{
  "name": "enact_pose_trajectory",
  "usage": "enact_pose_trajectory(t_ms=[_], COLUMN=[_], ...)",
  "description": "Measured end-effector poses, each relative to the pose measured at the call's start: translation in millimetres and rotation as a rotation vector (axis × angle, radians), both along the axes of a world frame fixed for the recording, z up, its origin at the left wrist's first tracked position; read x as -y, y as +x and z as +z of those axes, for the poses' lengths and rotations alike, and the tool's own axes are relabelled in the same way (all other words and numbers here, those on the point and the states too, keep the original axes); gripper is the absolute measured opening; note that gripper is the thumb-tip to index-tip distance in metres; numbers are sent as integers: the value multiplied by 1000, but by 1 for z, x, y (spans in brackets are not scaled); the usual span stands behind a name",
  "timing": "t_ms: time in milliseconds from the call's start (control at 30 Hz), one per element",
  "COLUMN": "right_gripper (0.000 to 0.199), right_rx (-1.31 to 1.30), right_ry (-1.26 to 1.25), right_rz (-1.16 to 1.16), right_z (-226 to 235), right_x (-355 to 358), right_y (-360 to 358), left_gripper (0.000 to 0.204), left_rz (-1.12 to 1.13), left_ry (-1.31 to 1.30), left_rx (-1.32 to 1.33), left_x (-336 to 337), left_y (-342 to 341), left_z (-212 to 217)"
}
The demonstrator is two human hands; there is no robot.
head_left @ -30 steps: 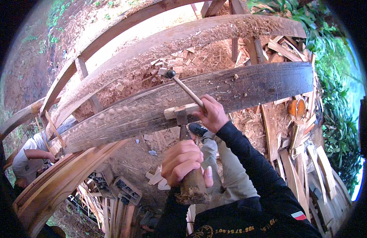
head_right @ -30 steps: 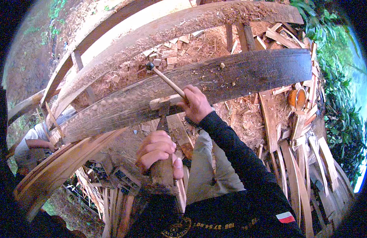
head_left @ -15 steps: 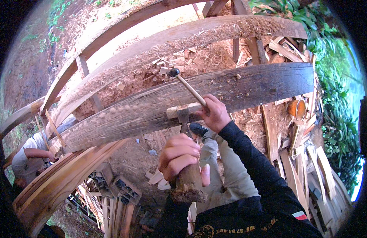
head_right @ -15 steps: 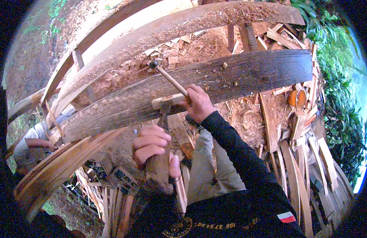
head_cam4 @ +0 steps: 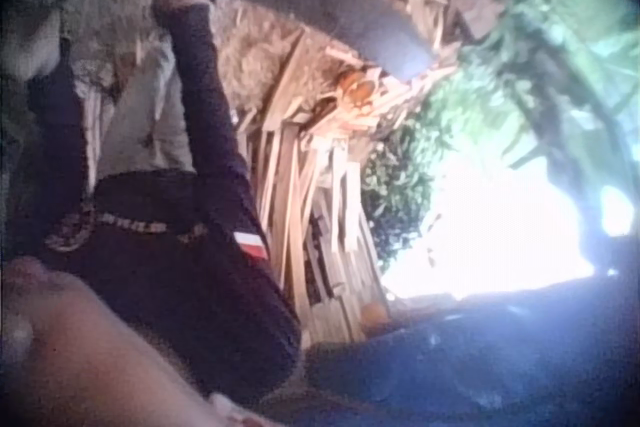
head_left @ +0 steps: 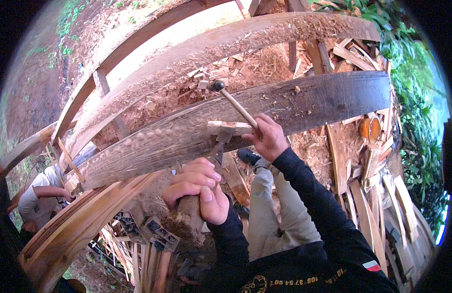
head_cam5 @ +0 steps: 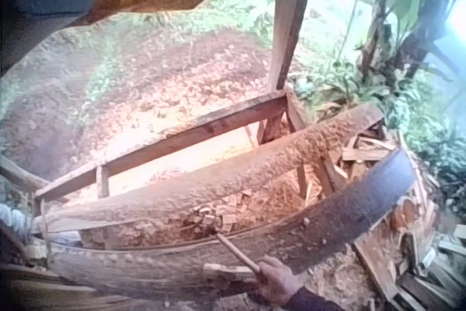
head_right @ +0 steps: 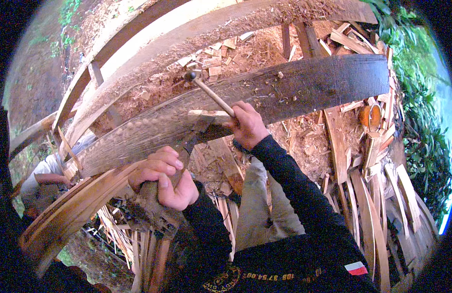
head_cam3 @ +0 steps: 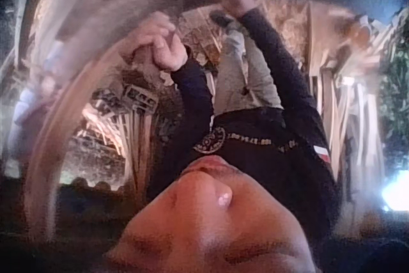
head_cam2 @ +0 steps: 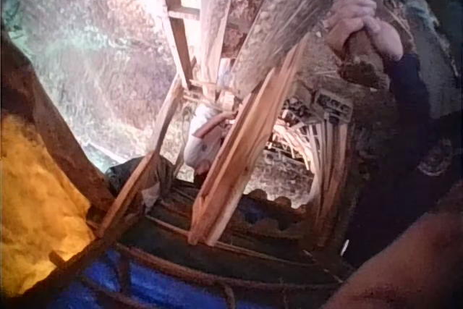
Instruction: The person uses a chisel and a hammer to carve a curved wooden beam, repeatedly striking the chisel to remove wood chips. The person briefly inspects a small carved piece before resuming work on the beam.
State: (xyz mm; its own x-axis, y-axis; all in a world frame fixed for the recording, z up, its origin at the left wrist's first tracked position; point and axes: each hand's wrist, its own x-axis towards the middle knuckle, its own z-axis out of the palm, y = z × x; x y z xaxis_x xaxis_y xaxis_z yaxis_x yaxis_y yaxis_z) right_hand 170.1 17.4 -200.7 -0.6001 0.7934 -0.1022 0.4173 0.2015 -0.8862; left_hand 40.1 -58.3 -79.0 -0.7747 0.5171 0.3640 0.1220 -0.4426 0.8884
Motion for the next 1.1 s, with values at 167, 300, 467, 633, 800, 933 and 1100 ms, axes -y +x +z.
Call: enact_pose_trajectory(t_ms=[167, 300, 467, 633, 800, 933, 1100], right_gripper=[24, 21, 24, 29, 29, 36, 37], right_rx=[-68, -8, -50, -22, -15, 28, 44], right_ry=[55, 108, 158, 104, 128, 19, 91], right_rz=[38, 180, 201, 211, 129, 70, 87], right_z=[0, 2, -4, -2, -8, -4, -6], right_x=[3, -1, -6, -9, -10, -4, -5], right_y=[-7, -14, -19, -24, -20, -21, -20], left_gripper=[19, 16, 14, 16, 18, 21, 21], left_rz=[120, 246, 391, 109, -357, -425, -490], left_ry=[-50, -125, -153, 74, 67, 32, 56], left_rx=[-96, -62, 327, 234, 31, 48, 88], left_x=[4, 14, 2, 3, 7, 7, 2], left_y=[11, 17, -33, -93, -107, -95, -89], left_z=[10, 17, 8, 48, 35, 8, 2])
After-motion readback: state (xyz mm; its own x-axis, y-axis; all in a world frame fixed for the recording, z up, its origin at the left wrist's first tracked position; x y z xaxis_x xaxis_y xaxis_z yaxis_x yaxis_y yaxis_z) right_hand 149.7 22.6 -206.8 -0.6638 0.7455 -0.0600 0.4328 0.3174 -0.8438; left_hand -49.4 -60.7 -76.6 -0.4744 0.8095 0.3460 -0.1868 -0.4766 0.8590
